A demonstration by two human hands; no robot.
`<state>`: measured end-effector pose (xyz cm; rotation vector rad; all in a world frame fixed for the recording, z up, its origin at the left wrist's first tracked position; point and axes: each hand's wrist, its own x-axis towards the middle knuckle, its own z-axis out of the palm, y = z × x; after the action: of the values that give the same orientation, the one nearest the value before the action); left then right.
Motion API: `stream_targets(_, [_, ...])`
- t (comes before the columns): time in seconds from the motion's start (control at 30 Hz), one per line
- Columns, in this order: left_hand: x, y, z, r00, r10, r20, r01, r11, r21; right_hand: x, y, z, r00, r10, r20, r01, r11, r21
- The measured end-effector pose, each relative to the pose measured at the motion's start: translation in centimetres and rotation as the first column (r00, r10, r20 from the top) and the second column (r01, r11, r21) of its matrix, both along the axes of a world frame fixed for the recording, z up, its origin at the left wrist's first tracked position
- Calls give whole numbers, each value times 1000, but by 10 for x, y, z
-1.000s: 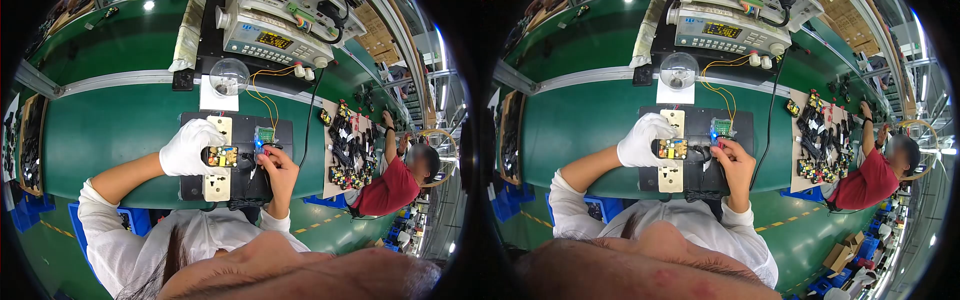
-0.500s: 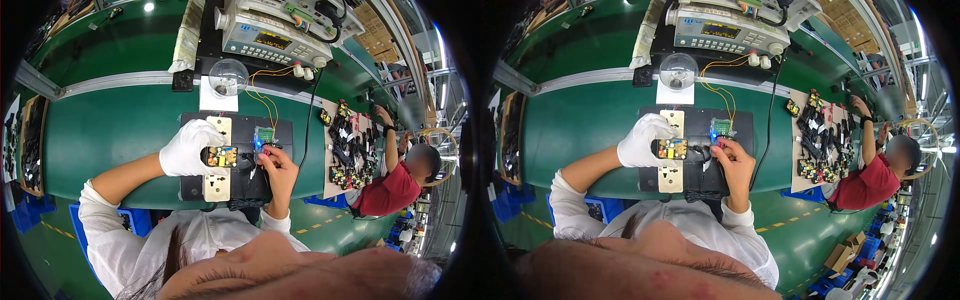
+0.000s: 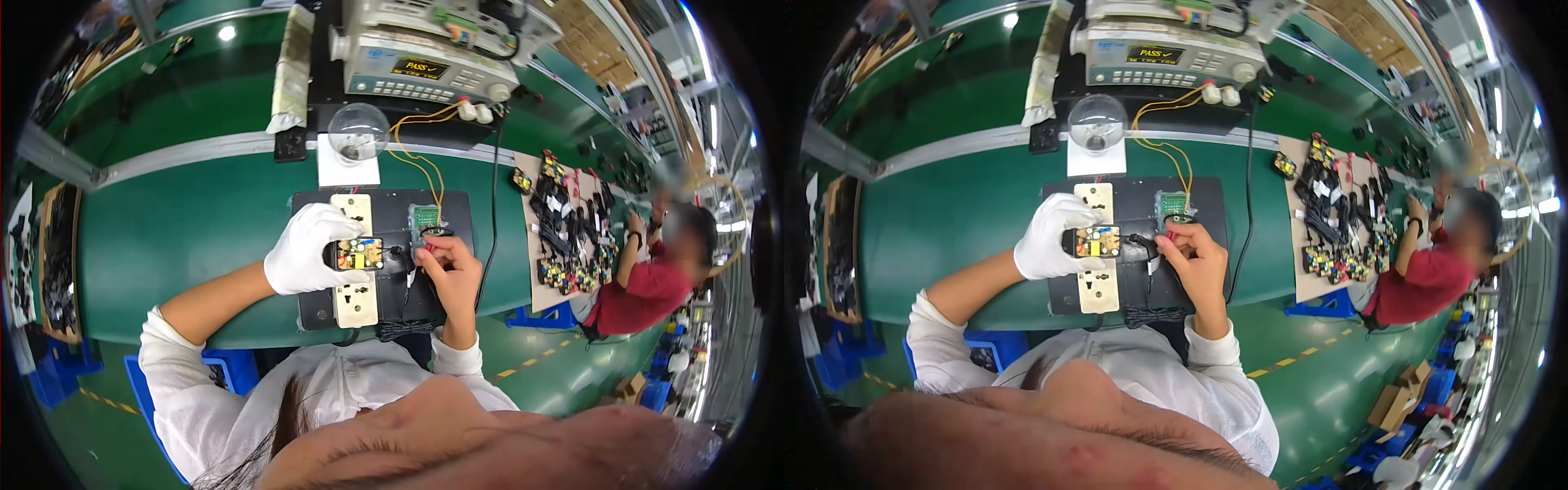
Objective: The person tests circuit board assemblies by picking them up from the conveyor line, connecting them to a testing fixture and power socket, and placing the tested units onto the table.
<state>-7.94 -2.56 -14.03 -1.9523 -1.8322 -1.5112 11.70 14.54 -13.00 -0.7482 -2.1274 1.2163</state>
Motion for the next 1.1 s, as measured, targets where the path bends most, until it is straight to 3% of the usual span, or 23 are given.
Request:
stream_targets(0.07, [2, -2, 1, 999, 42, -33, -42, 999, 6, 3, 1, 2, 980, 88, -180, -132, 959, -250])
stream_targets(0.17, [8, -1, 20, 976, 146, -163, -144, 989, 29, 10, 6, 2, 943, 158, -294, -236, 939, -252])
stream_targets(0.3, [17, 0, 18, 958, 210, -196, -200, 977, 70, 18, 11, -1, 926, 100, -365, -169, 973, -160])
stream_targets(0.37, [28, 0, 35, 949, 212, -233, -223, 974, -24, 27, 4, 18, 880, 69, -469, -147, 980, -132])
stream_targets(0.4, [32, -1, 44, 937, 209, -279, -241, 967, -86, 39, 2, 33, 886, 68, -459, -222, 931, -291])
stream_targets(0.43, [36, 0, 50, 909, 226, -349, -255, 966, -40, 52, -2, 47, 892, 68, -447, -289, 847, -447])
stream_targets(0.5, [40, 1, 53, 861, 232, -454, -210, 973, 99, 71, -2, 67, 894, 62, -443, -298, 822, -486])
stream_targets(0.57, [45, 5, 70, 842, 183, -507, -160, 983, 88, 88, -3, 76, 760, 256, -598, -605, 615, -506])
stream_targets(0.67, [63, 19, 100, 862, 146, -486, -124, 989, 78, 97, -8, 77, 590, 576, -566, -807, 427, -408])
stream_targets(0.7, [68, 23, 107, 874, 129, -468, -109, 992, 69, 100, -11, 82, 571, 702, -425, -813, 415, -407])
stream_targets(0.77, [81, 32, 128, 845, 79, -528, -74, 997, 31, 99, -17, 79, 517, 786, -338, -848, 415, -331])
stream_targets(0.9, [106, 50, 133, 804, 29, -594, 72, 987, 146, 95, -28, 55, 697, 543, -468, -713, 591, -378])
stream_targets(1.03, [112, 63, 110, 683, 177, -708, 202, 886, 416, 99, -33, 49, 737, 443, -510, -656, 651, -383])
stream_targets(1.07, [112, 60, 109, 671, 104, -734, 240, 906, 348, 98, -37, 48, 741, 440, -508, -651, 654, -384])
stream_targets(1.1, [111, 59, 106, 674, 103, -731, 241, 905, 350, 94, -43, 46, 779, 311, -545, -596, 638, -487])
